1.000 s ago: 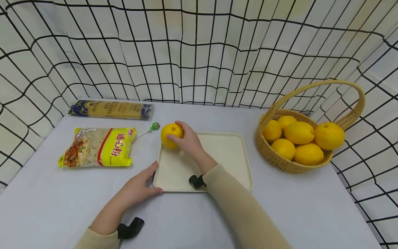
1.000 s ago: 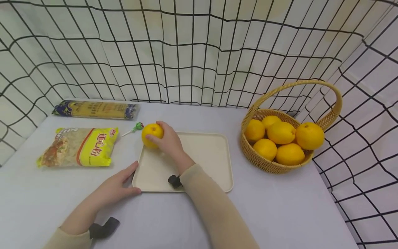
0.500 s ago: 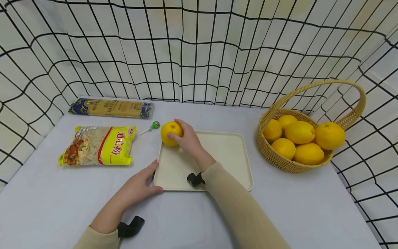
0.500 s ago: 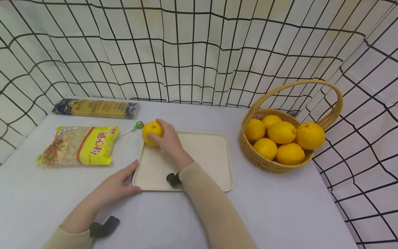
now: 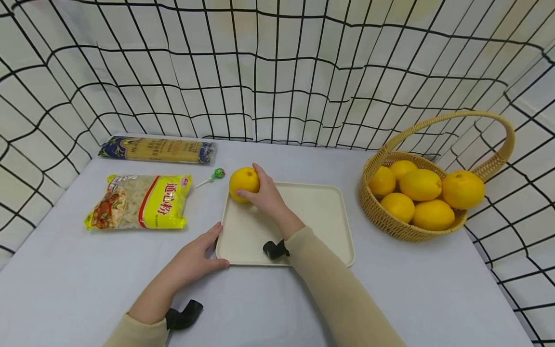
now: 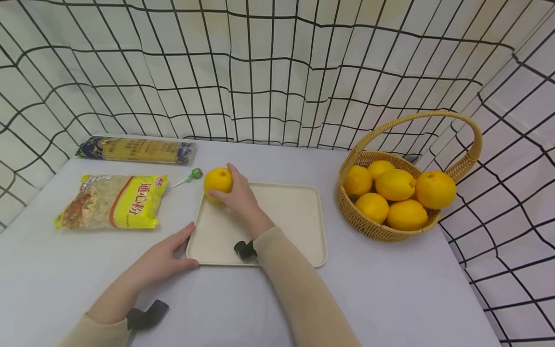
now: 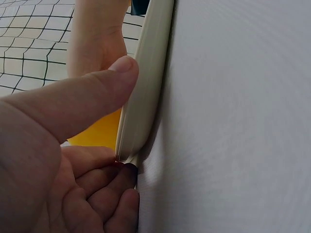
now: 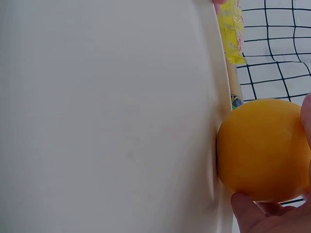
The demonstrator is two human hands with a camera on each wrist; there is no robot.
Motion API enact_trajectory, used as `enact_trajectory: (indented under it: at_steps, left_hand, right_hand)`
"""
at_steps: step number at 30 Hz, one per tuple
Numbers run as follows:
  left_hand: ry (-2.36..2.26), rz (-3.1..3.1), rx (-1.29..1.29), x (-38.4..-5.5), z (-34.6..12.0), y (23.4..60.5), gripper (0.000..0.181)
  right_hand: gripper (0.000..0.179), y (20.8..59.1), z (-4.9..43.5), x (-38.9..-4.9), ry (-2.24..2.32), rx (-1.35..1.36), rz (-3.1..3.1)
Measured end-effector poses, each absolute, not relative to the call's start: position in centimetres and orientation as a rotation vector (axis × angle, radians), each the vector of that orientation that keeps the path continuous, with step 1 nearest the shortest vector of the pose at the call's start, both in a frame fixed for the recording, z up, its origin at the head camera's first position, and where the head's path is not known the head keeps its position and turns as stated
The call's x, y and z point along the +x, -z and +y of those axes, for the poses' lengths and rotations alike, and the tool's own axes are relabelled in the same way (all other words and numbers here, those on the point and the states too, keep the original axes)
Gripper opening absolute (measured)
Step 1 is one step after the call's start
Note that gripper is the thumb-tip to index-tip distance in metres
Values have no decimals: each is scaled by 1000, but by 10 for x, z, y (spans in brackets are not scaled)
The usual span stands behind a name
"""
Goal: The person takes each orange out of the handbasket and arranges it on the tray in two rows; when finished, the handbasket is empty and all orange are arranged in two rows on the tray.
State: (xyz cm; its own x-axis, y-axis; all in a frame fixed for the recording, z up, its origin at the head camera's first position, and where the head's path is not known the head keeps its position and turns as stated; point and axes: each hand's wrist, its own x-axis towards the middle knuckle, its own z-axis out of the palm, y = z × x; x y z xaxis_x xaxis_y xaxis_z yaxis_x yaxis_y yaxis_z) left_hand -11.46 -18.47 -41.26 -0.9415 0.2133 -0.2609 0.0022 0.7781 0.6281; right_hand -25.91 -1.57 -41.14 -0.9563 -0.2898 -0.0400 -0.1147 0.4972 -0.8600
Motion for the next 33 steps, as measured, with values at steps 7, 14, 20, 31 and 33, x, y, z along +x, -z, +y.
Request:
enact_trajectory:
  at_steps: [7,14,20,31,33]
  left_hand:
    - [-929,2654,162,-115,-185,413,94]
    - [-922,2662,162,-116,-186,414,94]
    - [-934,2671,168,-114,-184,412,93]
    - [-935,2672,170,-114,-185,414,93]
    - [-930,2673,169,-115,-185,415,93]
  right_hand:
    - [88,415,-17,-263,1449,-312,2539]
    - [91,415,-18,-265,1461,-302,2496]
    - [87,415,-16,-264,1454,-301,2483]
    - [87,412,-15,-263,1467,-328,2481]
    - [87,411,-14,-262,1466,-334,2476]
